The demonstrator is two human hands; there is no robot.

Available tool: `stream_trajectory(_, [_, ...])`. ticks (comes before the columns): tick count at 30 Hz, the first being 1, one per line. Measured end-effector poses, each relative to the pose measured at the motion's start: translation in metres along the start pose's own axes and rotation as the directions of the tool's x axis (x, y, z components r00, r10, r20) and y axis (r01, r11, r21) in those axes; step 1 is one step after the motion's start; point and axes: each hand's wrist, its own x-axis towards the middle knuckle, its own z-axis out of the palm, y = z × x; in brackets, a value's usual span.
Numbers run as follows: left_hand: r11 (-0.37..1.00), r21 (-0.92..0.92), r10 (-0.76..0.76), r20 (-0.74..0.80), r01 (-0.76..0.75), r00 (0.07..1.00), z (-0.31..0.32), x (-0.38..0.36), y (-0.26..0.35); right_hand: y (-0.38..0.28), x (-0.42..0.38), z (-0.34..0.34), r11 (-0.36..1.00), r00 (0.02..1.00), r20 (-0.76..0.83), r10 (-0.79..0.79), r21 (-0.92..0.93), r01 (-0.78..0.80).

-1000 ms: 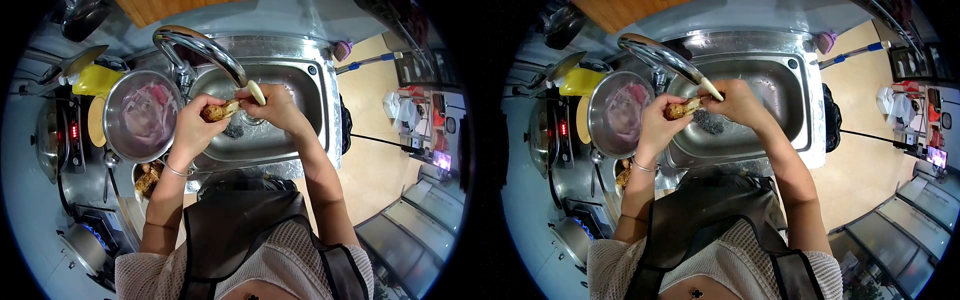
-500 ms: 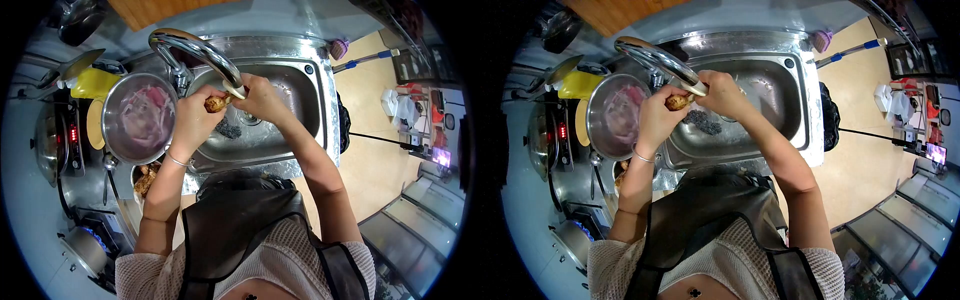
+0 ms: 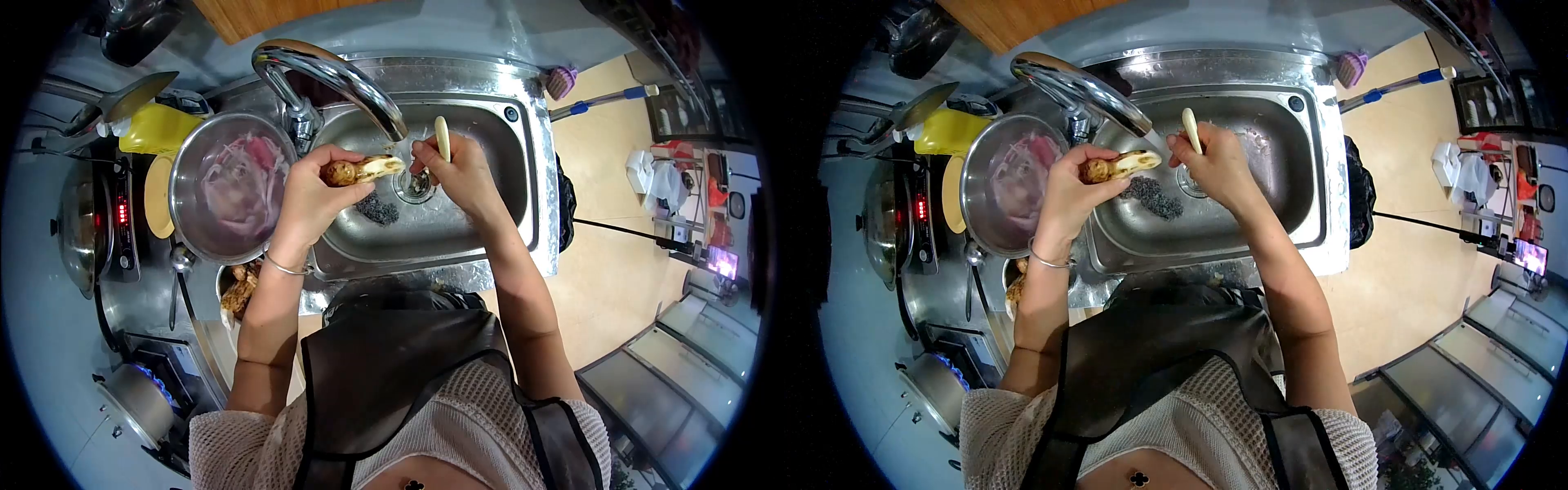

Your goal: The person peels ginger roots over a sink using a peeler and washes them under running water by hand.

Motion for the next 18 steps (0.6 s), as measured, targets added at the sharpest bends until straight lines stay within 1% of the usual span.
stream_trajectory(2, [1.000, -0.028, 0.003, 0.013, -0.002, 1.000, 0.001, 0.000, 0.001, 0.000, -0.001, 0.000, 1.000, 1.000, 0.013, -0.022, -0.011, 0.022])
stream_trajectory(4, [1.000, -0.021, 0.018, 0.013, -0.017, 1.000, 0.002, 0.000, 0.002, 0.000, -0.002, 0.003, 0.957, 0.961, 0.073, -0.267, -0.094, 0.273])
stream_trajectory(5, [0.999, -0.016, 0.031, 0.011, -0.031, 0.999, 0.004, -0.001, 0.003, -0.004, -0.003, 0.002, 0.963, 0.963, 0.131, -0.235, -0.106, 0.249])
stream_trajectory(6, [0.999, -0.016, 0.032, 0.013, -0.032, 0.999, 0.005, 0.000, 0.004, -0.007, -0.003, 0.002, 0.963, 0.963, 0.129, -0.235, -0.107, 0.249])
stream_trajectory(7, [0.985, 0.148, 0.089, 0.014, -0.090, 0.996, 0.006, 0.000, 0.006, -0.009, -0.002, 0.002, 0.942, 0.959, 0.162, -0.233, -0.205, 0.264])
stream_trajectory(8, [0.940, 0.308, 0.144, 0.023, -0.144, 0.989, 0.007, 0.000, 0.008, -0.012, -0.002, 0.001, 0.912, 0.954, 0.194, -0.229, -0.300, 0.280])
stream_trajectory(9, [0.939, 0.310, 0.147, 0.024, -0.147, 0.989, 0.010, 0.000, 0.012, -0.015, 0.000, 0.000, 0.898, 0.958, 0.211, -0.196, -0.355, 0.262])
stream_trajectory(10, [0.903, 0.396, 0.174, 0.018, -0.167, 0.985, 0.013, -0.001, 0.018, -0.016, 0.000, 0.000, 0.898, 0.958, 0.210, -0.197, -0.354, 0.263])
stream_trajectory(11, [0.858, 0.479, 0.203, 0.016, -0.185, 0.979, 0.015, -0.001, 0.021, -0.015, 0.000, 0.001, 0.912, 0.956, 0.174, -0.237, -0.298, 0.281])
stream_trajectory(12, [0.857, 0.479, 0.207, 0.016, -0.189, 0.978, 0.015, -0.001, 0.019, -0.015, 0.000, 0.001, 0.922, 0.952, 0.135, -0.276, -0.242, 0.302])
stream_trajectory(13, [0.862, 0.452, 0.252, 0.011, -0.229, 0.968, 0.014, -0.001, 0.013, -0.009, 0.000, 0.000, 0.920, 0.951, 0.133, -0.279, -0.245, 0.305])
stream_trajectory(14, [0.865, 0.424, 0.295, 0.003, -0.269, 0.955, 0.014, 0.000, 0.008, 0.001, 0.000, -0.001, 0.989, 0.984, 0.100, -0.147, -0.012, 0.149])
stream_trajectory(15, [0.864, 0.424, 0.299, 0.004, -0.273, 0.954, 0.015, 0.000, 0.006, 0.003, 0.000, -0.001, 0.974, 0.995, 0.101, -0.007, 0.225, -0.016])
stream_trajectory(16, [0.851, 0.427, 0.350, -0.025, -0.306, 0.937, 0.016, 0.000, 0.003, 0.003, -0.001, -0.001, 0.975, 0.995, 0.101, -0.010, 0.223, -0.013])
stream_trajectory(17, [0.838, 0.430, 0.395, -0.054, -0.336, 0.917, 0.017, -0.001, 0.001, 0.001, -0.004, 0.000, 0.949, 0.991, 0.132, 0.033, 0.308, -0.072])
stream_trajectory(18, [0.839, 0.430, 0.393, -0.053, -0.334, 0.918, 0.019, -0.001, -0.001, -0.001, -0.006, 0.002, 0.911, 0.984, 0.165, 0.073, 0.389, -0.133])
